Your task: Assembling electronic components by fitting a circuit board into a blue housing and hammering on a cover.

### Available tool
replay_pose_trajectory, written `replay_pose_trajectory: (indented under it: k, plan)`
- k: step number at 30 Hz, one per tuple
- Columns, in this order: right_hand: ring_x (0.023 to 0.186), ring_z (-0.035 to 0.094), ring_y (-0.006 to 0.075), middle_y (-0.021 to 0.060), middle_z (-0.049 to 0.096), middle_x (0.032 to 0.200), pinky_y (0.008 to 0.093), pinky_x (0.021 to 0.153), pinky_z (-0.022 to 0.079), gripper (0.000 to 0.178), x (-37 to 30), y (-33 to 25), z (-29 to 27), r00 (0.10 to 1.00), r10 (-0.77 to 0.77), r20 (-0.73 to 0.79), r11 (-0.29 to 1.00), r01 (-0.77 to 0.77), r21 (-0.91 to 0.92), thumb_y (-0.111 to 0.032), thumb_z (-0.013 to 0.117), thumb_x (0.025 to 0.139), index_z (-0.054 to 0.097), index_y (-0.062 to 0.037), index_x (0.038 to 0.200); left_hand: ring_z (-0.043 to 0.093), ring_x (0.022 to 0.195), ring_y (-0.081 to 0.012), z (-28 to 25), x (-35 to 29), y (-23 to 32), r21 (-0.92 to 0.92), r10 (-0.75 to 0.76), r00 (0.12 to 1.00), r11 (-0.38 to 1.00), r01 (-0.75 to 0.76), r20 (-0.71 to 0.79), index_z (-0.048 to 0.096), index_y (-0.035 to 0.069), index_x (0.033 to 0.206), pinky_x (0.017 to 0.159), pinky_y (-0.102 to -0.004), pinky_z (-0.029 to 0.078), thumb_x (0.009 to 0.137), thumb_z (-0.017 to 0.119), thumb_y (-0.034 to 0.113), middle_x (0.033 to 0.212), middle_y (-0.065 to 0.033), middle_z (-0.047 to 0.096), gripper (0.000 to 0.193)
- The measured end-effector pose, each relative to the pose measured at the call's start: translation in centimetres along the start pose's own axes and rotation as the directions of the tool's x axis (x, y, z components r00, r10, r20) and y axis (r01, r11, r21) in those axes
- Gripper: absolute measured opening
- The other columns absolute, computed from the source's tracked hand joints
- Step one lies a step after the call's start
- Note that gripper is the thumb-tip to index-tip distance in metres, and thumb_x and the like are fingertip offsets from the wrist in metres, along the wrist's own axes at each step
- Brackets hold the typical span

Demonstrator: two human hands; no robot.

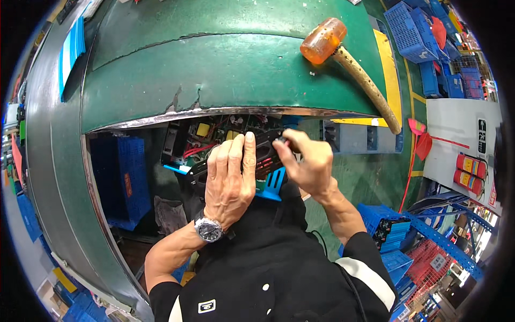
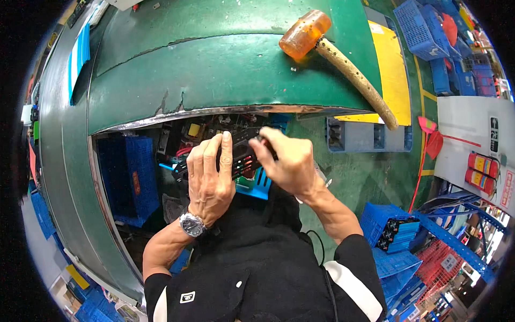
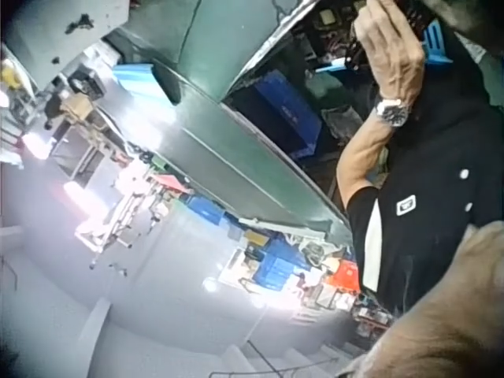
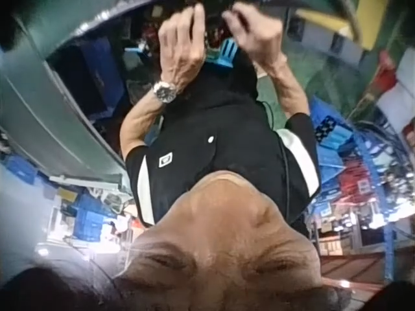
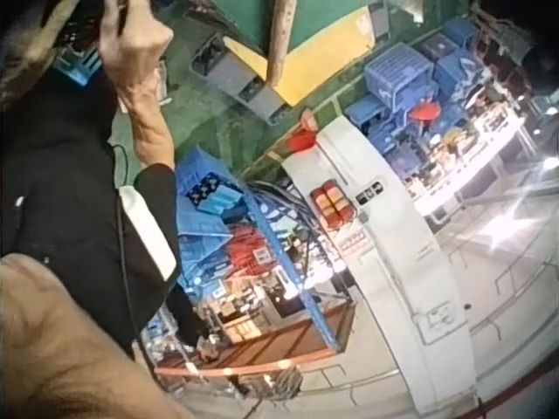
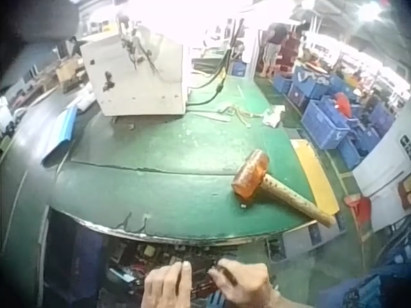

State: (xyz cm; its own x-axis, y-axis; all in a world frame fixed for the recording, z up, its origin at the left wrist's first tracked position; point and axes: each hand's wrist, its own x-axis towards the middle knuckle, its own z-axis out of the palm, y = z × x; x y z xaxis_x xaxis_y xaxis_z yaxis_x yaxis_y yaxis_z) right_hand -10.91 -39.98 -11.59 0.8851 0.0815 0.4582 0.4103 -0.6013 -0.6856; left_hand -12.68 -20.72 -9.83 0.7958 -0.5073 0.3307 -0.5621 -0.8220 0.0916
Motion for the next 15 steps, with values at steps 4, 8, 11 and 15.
replay_pose_trajectory:
  k: [4,8,11,15]
  plan:
    - [0.05,0.055,0.0104,0.0079,0.061,0.06,0.0265,0.05,0.045,0.016,1.6,-0.9,0.1,0.972,0.223,0.077,0.972,-0.228,0.056,-0.008,0.078,0.089,0.066,-0.001,0.097,0.057,0.117,-0.0349,0.6,0.3,-0.2,0.041,-0.042,0.999,0.998,0.042,0.003,0.053,-0.012,0.139,0.102,-0.0472,0.048,0.085,0.06,0.002,0.127,-0.0219,0.057,0.056]
    - [0.053,0.054,0.0079,0.0056,0.063,0.062,0.0249,0.053,0.045,0.018,1.2,-0.5,0.4,0.949,0.283,0.14,0.942,-0.302,0.146,-0.008,0.078,0.09,0.065,0.0001,0.1,0.056,0.117,-0.0349,0.9,0.2,-0.6,-0.016,-0.077,0.997,0.997,0.078,0.028,0.052,-0.01,0.141,0.103,-0.0476,0.046,0.085,0.06,0.001,0.128,-0.0216,0.055,0.058]
    - [0.068,0.064,0.0106,0.0089,0.07,0.079,0.0248,0.065,0.052,0.029,0.3,-0.1,0.0,0.944,0.257,0.205,0.941,-0.293,0.17,-0.009,0.082,0.086,0.067,0.0012,0.109,0.056,0.118,-0.0345,0.8,-0.2,-0.3,-0.028,-0.104,0.994,0.994,0.105,0.033,0.051,-0.01,0.142,0.103,-0.0472,0.045,0.084,0.06,0.002,0.127,-0.0208,0.055,0.06]
    - [0.075,0.064,0.0108,0.0092,0.072,0.089,0.0259,0.069,0.054,0.044,-0.5,0.4,-0.7,0.94,0.22,0.26,0.952,-0.265,0.153,-0.007,0.084,0.084,0.066,0.0011,0.124,0.056,0.117,-0.0346,0.8,-0.2,-0.3,-0.05,-0.116,0.993,0.992,0.117,0.029,0.05,-0.009,0.143,0.103,-0.0472,0.045,0.085,0.06,0.003,0.127,-0.0206,0.055,0.061]
